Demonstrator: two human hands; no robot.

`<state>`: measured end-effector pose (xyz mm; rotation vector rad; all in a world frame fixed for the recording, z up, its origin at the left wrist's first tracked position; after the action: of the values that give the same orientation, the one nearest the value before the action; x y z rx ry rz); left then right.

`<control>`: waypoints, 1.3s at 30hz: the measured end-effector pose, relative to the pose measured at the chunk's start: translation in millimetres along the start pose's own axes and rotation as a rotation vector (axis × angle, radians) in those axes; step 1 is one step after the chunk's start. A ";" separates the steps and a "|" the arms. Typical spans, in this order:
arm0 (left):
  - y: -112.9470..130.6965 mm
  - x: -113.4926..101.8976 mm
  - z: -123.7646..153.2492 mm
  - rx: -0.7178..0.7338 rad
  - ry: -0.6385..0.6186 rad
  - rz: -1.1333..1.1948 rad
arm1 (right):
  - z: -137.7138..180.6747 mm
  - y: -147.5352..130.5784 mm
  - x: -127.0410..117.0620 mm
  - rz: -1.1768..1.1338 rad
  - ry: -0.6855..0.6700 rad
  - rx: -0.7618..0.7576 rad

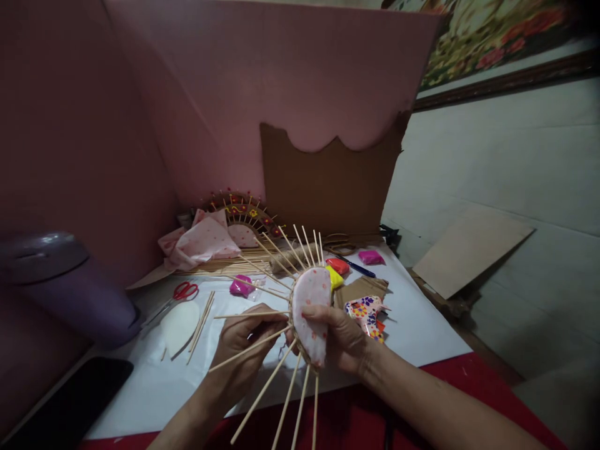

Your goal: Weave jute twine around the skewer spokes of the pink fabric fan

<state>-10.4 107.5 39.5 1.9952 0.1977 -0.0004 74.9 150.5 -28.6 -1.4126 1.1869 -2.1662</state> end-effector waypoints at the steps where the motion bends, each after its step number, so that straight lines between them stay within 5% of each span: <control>1: -0.4 -0.1 -0.2 0.000 0.004 0.001 | 0.0 -0.3 -0.6 -0.005 0.007 -0.003; 10: 6.7 -10.1 -6.8 -0.005 0.032 -0.201 | -0.8 -4.4 -3.3 -0.008 0.021 -0.025; 18: -17.4 -27.7 -4.9 -0.440 -0.006 0.244 | -1.9 -9.2 -12.6 -0.058 0.062 -0.048; 23: -6.4 -35.1 -5.5 -0.426 -0.022 0.307 | -1.1 -14.3 -8.8 -0.049 0.025 -0.062; 39: -10.3 -57.9 -7.2 -0.463 0.235 0.455 | -2.0 -9.5 -11.6 -0.001 0.077 -0.020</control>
<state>-69.6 110.1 38.5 1.5353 -0.1047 0.5270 80.5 164.6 -28.8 -1.3498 1.2379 -2.2336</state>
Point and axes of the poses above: each hand's wrist, its own z-axis away from the middle knuckle, its own x-axis out of the palm, y = z × x, the point moved 9 cm from there along -z, towards the middle knuckle, and after that the axes turned 10 degrees about z, right-handed, at the moved point
